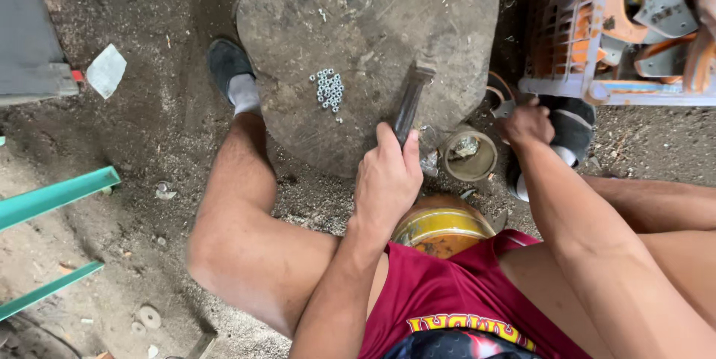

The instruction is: The person sits on the ground and uses a hammer to drive metal rivets into the holes of slipper soles, securing the metal plates to the orange and grey soles. The person repeatedly picks up soles from a nearby crate, aligns them on a wooden stump, and hammers the rivets into place.

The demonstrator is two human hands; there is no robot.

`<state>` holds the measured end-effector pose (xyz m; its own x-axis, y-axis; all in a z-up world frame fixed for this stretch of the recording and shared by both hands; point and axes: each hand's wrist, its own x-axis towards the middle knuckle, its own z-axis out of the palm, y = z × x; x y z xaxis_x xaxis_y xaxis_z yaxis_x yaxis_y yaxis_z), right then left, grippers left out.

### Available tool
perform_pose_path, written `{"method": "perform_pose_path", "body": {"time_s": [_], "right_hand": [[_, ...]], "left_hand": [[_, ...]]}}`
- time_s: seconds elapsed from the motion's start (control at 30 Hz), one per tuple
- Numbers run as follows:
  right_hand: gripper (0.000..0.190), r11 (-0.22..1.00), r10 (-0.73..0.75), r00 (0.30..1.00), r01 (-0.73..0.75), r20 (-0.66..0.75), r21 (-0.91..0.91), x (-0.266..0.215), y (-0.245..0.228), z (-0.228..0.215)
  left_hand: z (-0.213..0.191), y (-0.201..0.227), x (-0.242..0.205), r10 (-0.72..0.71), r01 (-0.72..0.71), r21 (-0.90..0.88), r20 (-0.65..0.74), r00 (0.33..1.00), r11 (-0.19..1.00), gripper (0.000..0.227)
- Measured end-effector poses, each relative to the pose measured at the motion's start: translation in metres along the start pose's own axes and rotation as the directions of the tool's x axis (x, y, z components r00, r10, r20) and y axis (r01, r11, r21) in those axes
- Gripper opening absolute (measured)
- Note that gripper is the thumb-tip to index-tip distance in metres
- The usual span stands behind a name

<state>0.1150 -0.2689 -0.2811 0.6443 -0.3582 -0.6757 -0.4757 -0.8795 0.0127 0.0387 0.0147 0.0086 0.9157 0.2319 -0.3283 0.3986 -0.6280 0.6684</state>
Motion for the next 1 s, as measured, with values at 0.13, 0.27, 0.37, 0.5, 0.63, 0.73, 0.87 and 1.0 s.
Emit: {"method": "perform_pose_path", "body": {"time_s": [0.13,0.27,0.37,0.5,0.63,0.73,0.87,1.0], "right_hand": [[0.083,0.997,-0.061,0.996,0.064,-0.057,0.042,-0.006,0.012,0.000],[0.081,0.990,-0.141,0.989,0.142,-0.042,0.017,-0.013,0.000,-0.001],[0.092,0.993,-0.114,0.993,0.114,-0.040,0.000,-0.017,-0.003,0.011],[0.084,0.996,-0.083,0.993,0.085,-0.084,0.011,-0.011,-0.005,0.015],[0.053,0.976,-0.116,0.993,0.109,0.024,0.186,-0.027,-0.021,-0.020],[0.035,0.849,-0.448,0.859,0.496,-0.250,0.182,-0.071,-0.041,-0.080],[0.043,0.850,-0.523,0.832,0.490,-0.184,-0.195,-0.144,-0.038,-0.183],[0.032,0.697,-0.668,0.735,0.671,-0.111,0.252,-0.189,-0.007,-0.229]], "left_hand": [[-0.002,0.001,0.002,-0.003,0.003,-0.018,0.011,1.000,1.000,0.041],[-0.003,0.004,0.001,-0.013,0.013,-0.013,0.001,1.000,1.000,0.039],[-0.003,0.004,0.001,-0.012,0.012,-0.036,0.001,1.000,0.999,0.038],[-0.001,0.001,0.000,-0.023,0.024,-0.052,0.018,1.000,0.998,0.036],[0.001,0.000,0.000,-0.013,0.014,-0.100,0.011,1.000,0.995,0.035],[0.003,0.002,-0.002,0.004,-0.004,-0.152,0.000,1.000,0.988,0.034],[0.005,0.012,-0.007,0.113,-0.113,-0.321,-0.019,0.993,0.940,0.036],[0.002,0.021,-0.009,0.492,-0.605,-0.261,-0.388,0.779,0.752,0.064]]}}
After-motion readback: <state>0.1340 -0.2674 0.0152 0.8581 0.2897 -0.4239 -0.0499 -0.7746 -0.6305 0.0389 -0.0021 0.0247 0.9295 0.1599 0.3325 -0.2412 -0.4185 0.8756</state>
